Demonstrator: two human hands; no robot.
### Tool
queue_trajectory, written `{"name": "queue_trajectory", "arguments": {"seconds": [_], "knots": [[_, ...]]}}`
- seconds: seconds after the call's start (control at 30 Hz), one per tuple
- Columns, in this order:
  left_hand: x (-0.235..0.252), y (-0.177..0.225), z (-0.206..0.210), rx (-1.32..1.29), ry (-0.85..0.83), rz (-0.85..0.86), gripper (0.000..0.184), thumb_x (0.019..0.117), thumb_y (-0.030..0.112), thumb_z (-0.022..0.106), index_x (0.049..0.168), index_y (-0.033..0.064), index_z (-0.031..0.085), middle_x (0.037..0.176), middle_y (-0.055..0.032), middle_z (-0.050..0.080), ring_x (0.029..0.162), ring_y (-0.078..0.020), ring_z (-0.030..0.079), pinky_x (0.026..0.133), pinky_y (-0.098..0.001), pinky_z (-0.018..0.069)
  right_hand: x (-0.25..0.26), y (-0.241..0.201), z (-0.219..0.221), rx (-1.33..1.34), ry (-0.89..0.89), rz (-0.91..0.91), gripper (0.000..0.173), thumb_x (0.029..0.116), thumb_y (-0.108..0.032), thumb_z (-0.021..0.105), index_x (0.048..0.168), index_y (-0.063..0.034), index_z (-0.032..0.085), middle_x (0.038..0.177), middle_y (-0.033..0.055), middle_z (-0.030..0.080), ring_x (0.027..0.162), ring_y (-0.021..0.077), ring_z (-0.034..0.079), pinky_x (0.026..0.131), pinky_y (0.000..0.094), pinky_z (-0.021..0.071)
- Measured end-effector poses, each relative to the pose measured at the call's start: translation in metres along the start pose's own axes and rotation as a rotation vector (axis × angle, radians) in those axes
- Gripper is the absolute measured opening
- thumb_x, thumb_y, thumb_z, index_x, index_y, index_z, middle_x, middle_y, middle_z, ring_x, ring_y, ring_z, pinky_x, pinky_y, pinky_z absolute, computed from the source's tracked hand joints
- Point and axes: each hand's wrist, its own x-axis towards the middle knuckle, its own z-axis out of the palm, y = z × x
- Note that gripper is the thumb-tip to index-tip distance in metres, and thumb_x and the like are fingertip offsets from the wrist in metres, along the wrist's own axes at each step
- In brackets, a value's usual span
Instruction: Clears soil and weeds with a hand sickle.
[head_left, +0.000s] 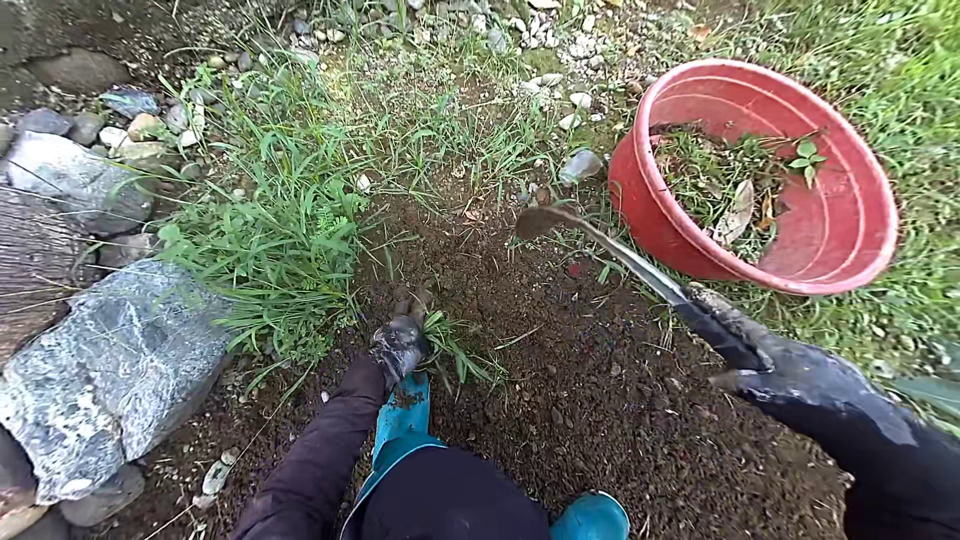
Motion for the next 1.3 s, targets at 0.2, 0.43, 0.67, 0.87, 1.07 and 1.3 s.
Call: {"name": "queue_trajectory", "arguments": {"seconds": [0.2, 0.43, 0.67, 0.87, 1.07, 1.3], "knots": [[-0.016, 0.008, 0.007, 0.051, -0.126, 0.155, 0.045, 0.0974, 0.021, 0.065, 0.136, 0.0001, 0.06, 0.136, -0.0245, 0.061, 0.129, -0.0394, 0.057, 0.108, -0.0589, 0.0451, -0.002, -0.013, 0.003, -0.321, -0.084, 0.081, 0.088, 0.0856, -0.006, 0.07, 0.159, -0.0387, 0.034, 0.124, 0.026, 0.067, 0.111, 0.0529, 0.063, 0.089, 0.0754, 0.0443], [0.034, 0.041, 0.003, 0.221, -0.049, -0.114, 0.072, 0.101, 0.021, 0.058, 0.161, -0.0013, 0.024, 0.162, -0.0278, 0.032, 0.126, -0.0463, 0.059, 0.098, -0.0613, 0.0521, -0.007, -0.029, 0.002, -0.361, -0.003, 0.039, 0.071, 0.0953, -0.015, 0.062, 0.158, -0.0392, 0.038, 0.118, 0.0243, 0.07, 0.104, 0.051, 0.066, 0.087, 0.0725, 0.047], [0.026, 0.036, 0.002, 0.05, -0.107, 0.182, 0.044, 0.0997, 0.022, 0.06, 0.136, -0.0023, 0.058, 0.137, -0.025, 0.06, 0.131, -0.0395, 0.057, 0.108, -0.0595, 0.045, -0.007, -0.033, 0.004, -0.36, 0.005, 0.034, 0.073, 0.0945, -0.012, 0.062, 0.158, -0.0378, 0.038, 0.117, 0.0248, 0.07, 0.103, 0.0518, 0.066, 0.085, 0.073, 0.0468], [0.063, 0.034, -0.024, 0.167, 0.108, -0.102, 0.049, 0.1016, 0.02, 0.058, 0.146, -0.0002, 0.049, 0.148, -0.0287, 0.05, 0.122, -0.0476, 0.061, 0.097, -0.0649, 0.0503, -0.008, -0.031, 0.01, -0.392, 0.042, 0.021, 0.063, 0.1003, -0.021, 0.058, 0.157, -0.0394, 0.039, 0.114, 0.0241, 0.071, 0.101, 0.0506, 0.068, 0.084, 0.0716, 0.0483], [0.104, 0.026, -0.043, 0.179, 0.17, -0.346, 0.047, 0.1007, 0.02, 0.058, 0.142, -0.0021, 0.05, 0.135, -0.0265, 0.061, 0.124, -0.0417, 0.062, 0.097, -0.062, 0.0509, -0.006, -0.03, 0.011, -0.389, 0.018, 0.044, 0.067, 0.0972, -0.018, 0.061, 0.157, -0.0384, 0.039, 0.114, 0.0236, 0.071, 0.101, 0.0501, 0.067, 0.085, 0.0711, 0.0484], [0.076, 0.007, -0.037, -0.093, 0.079, -0.087, 0.039, 0.1028, 0.024, 0.058, 0.131, -0.0023, 0.062, 0.132, -0.0262, 0.063, 0.127, -0.0406, 0.06, 0.107, -0.0595, 0.0455, -0.004, -0.025, 0.016, -0.356, -0.024, 0.08, 0.082, 0.0892, -0.01, 0.068, 0.159, -0.0385, 0.035, 0.118, 0.0245, 0.07, 0.106, 0.0507, 0.066, 0.087, 0.0731, 0.0462]]}}
